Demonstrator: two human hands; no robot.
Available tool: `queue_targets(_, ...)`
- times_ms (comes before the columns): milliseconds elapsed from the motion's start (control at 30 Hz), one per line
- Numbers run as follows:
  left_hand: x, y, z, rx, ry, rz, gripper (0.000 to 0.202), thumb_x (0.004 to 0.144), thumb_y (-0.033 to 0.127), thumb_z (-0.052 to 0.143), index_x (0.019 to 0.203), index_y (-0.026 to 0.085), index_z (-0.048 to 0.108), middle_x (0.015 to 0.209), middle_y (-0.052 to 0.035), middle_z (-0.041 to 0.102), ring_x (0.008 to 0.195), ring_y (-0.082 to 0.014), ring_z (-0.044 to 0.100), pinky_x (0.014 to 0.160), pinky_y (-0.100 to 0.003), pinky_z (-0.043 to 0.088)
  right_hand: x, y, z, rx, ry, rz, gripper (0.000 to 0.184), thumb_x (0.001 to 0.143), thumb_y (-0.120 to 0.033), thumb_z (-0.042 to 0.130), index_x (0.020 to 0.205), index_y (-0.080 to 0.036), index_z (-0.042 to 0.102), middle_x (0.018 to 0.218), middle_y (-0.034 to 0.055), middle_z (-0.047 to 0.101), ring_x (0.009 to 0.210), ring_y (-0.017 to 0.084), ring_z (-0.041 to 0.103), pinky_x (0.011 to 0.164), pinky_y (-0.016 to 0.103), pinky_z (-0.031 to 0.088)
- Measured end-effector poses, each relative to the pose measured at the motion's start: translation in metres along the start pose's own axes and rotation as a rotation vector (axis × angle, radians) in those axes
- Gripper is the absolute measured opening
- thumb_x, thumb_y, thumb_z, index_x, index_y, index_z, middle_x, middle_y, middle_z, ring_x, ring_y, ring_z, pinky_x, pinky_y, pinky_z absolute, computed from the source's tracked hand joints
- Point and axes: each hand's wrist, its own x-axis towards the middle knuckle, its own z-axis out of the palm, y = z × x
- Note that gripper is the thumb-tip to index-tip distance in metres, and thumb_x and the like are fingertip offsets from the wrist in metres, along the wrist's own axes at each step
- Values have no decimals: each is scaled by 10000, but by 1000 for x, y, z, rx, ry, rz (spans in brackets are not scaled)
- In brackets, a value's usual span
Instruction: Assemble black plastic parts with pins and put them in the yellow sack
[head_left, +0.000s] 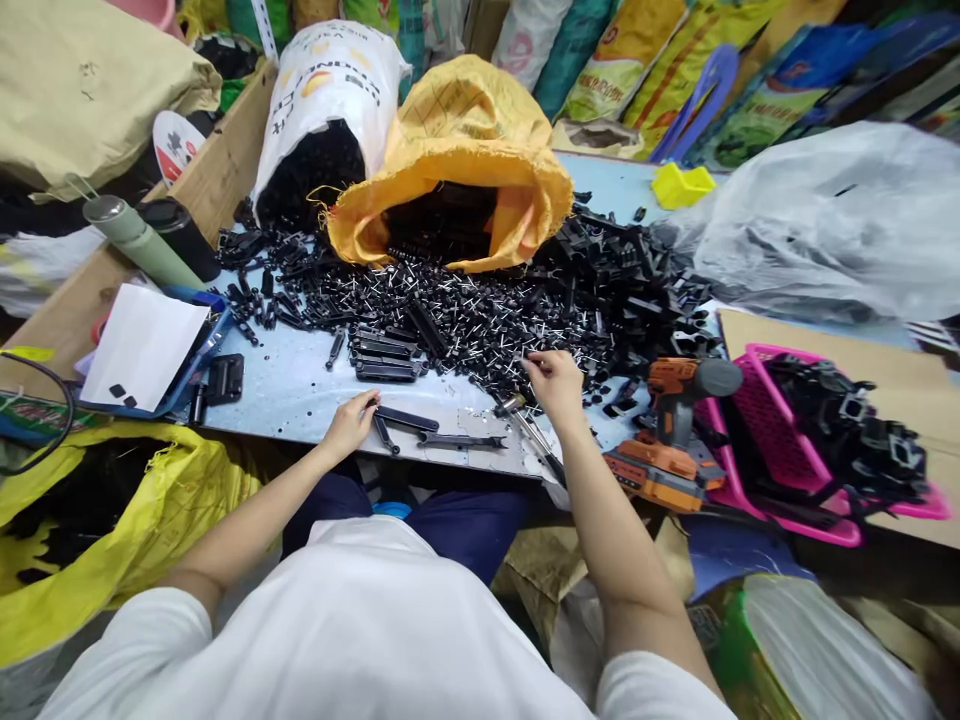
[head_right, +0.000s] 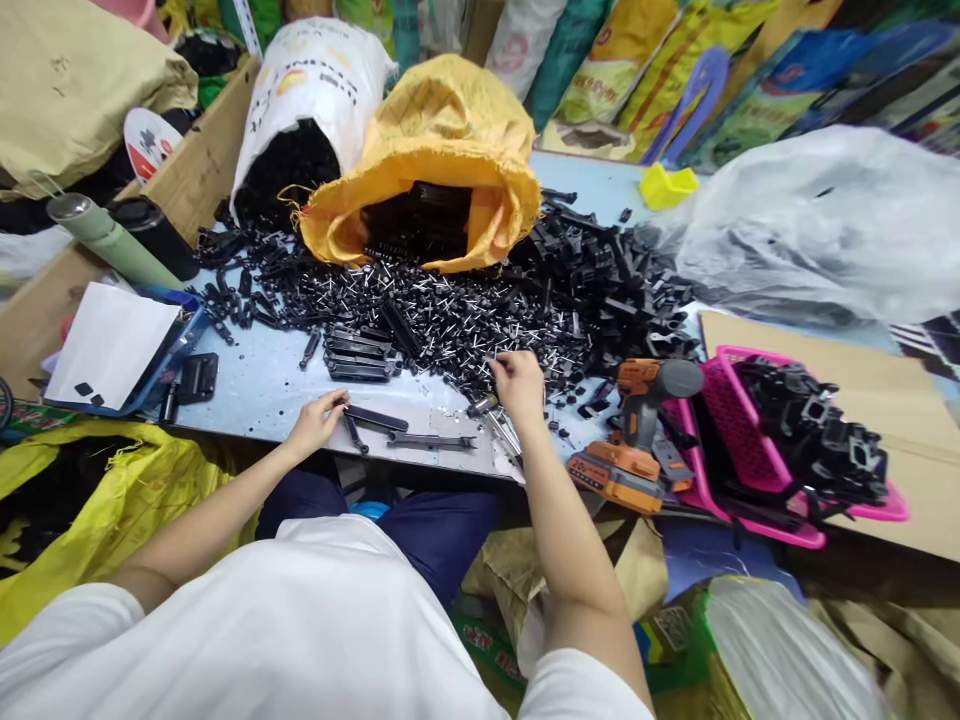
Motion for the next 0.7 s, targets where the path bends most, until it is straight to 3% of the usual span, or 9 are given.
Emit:
queue_targets(200, -10, -12, 13, 289, 30, 149, 278, 917, 240, 432, 1119, 165, 608, 1123, -119, 652, 1084, -231, 595, 945, -423, 459, -67, -62, 24, 250, -432, -206, 201, 782, -322, 640, 927, -184, 657, 827, 44, 650, 705, 149, 605, 691, 283, 494)
queue_targets(333, -13, -20, 15, 387, -34, 224, 311, 944, 234, 380, 1192, 172, 558, 1118, -122, 654, 1057, -219, 607, 932, -420, 440, -81, -88, 37, 50, -601, -271, 111, 809, -235, 609, 901, -182, 640, 825, 39, 649, 715, 146, 609, 697, 260, 466)
queue_targets(533, -11, -15, 10, 419, -78, 245, 339, 923, 258, 406, 1219, 160, 538, 1196, -155, 600, 1191, -269, 508, 999, -482, 360, -84, -116, 38, -267, -669, -488, 115, 860, -105, 496, 855, -162, 595, 854, 96, 625, 816, 197, 598, 704, 267, 423)
queue_targets(700, -9, -14, 11, 336, -125, 258, 317, 897, 237, 433, 1174, 159, 565, 1226, -163, 573, 1248, -284, 450, 1055, -527, 294, -91, -97, 49, -202, -610, -489, 154, 918, -205, 443, 930, -170, 593, 863, 83, 633, 806, 182, 591, 722, 273, 434)
